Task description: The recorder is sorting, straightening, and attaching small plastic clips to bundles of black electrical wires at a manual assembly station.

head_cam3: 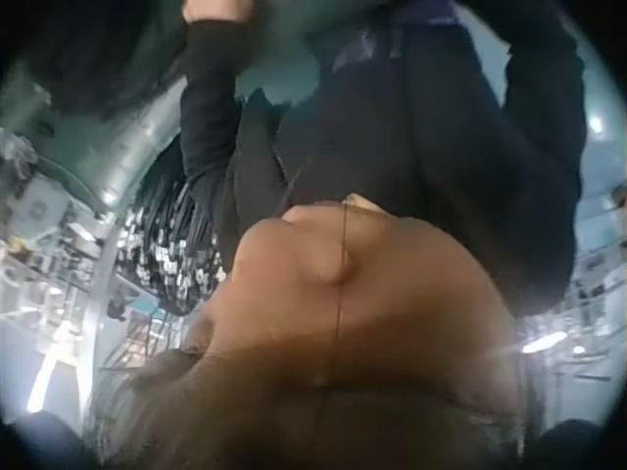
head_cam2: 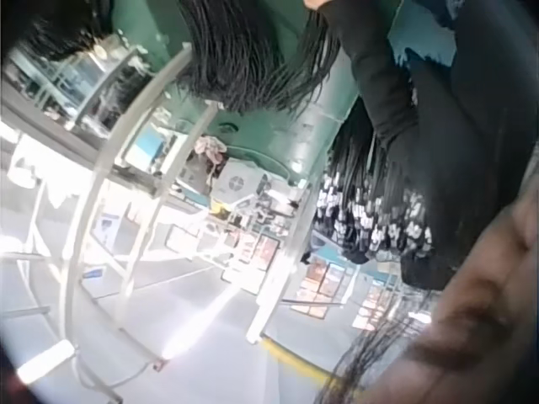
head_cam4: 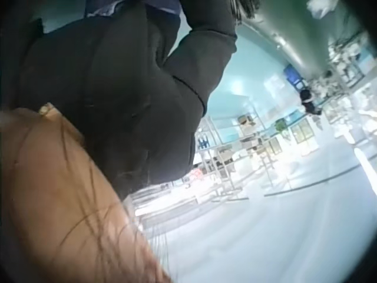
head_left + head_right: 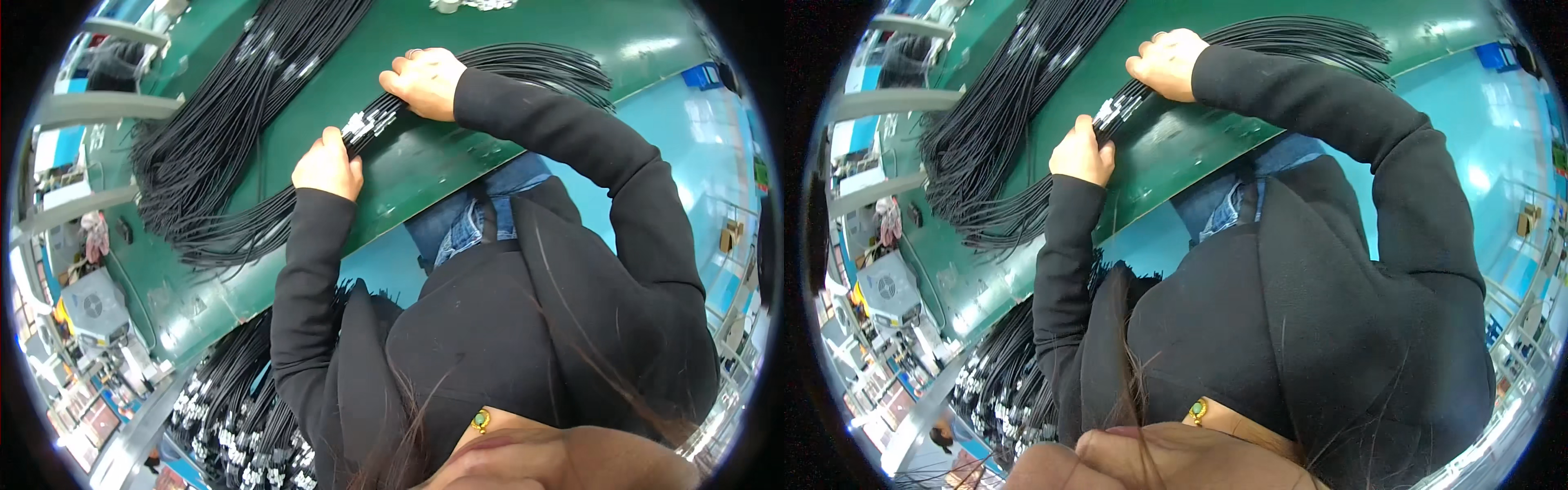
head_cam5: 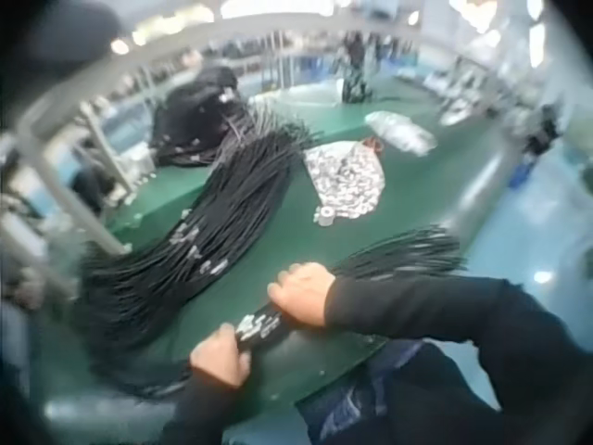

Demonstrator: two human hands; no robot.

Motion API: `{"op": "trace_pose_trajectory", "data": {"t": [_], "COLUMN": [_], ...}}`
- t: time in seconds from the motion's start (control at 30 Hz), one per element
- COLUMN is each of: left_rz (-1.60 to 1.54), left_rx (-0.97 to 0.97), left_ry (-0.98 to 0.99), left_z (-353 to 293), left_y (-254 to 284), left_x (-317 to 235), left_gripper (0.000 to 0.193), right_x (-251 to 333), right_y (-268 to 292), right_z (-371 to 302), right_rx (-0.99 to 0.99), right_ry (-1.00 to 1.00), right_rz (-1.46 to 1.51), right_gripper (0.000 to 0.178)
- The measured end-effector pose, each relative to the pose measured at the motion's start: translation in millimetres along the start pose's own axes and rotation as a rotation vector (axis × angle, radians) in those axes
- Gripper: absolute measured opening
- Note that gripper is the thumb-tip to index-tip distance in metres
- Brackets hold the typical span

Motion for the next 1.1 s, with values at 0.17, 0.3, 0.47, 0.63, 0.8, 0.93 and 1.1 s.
{"op": "trace_pose_trajectory", "data": {"t": [0.17,0.3,0.47,0.63,0.8,0.93,1.1], "left_rz": [0.003,0.020,0.029,-0.096,-0.083,-0.059,-0.084], "left_rx": [-0.041,-0.060,-0.062,-0.027,0.089,0.060,0.100], "left_ry": [-0.045,-0.004,0.038,0.021,0.021,0.006,-0.022], "left_z": [26,34,41,41,48,62,74], "left_y": [-14,-26,-31,-27,-22,-26,-31], "left_x": [-39,-50,-56,-59,-86,-98,-107], "left_gripper": [0.031,0.028,0.029,0.043,0.061,0.064,0.067], "right_x": [-9,-12,-15,-30,-44,-49,-65], "right_y": [-14,-21,-28,-23,-33,-34,-34], "right_z": [-16,-16,-13,-23,-34,-39,-46], "right_rx": [-0.123,-0.110,-0.036,0.021,-0.105,-0.104,-0.077], "right_ry": [-0.023,-0.020,-0.009,0.038,-0.053,-0.095,-0.113], "right_rz": [-0.034,0.045,0.102,0.137,-0.017,0.048,0.129], "right_gripper": [0.015,0.017,0.018,0.017,0.017,0.016,0.016]}}
Point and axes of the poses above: each hand's wrist, its own z-axis towards the middle knuckle, its own y-axis out of the back of the hand, x = y × z, the point moved 4 cm from there along z, towards the middle knuckle, and after that the axes turned 9 degrees about x, right-handed, at the moved point
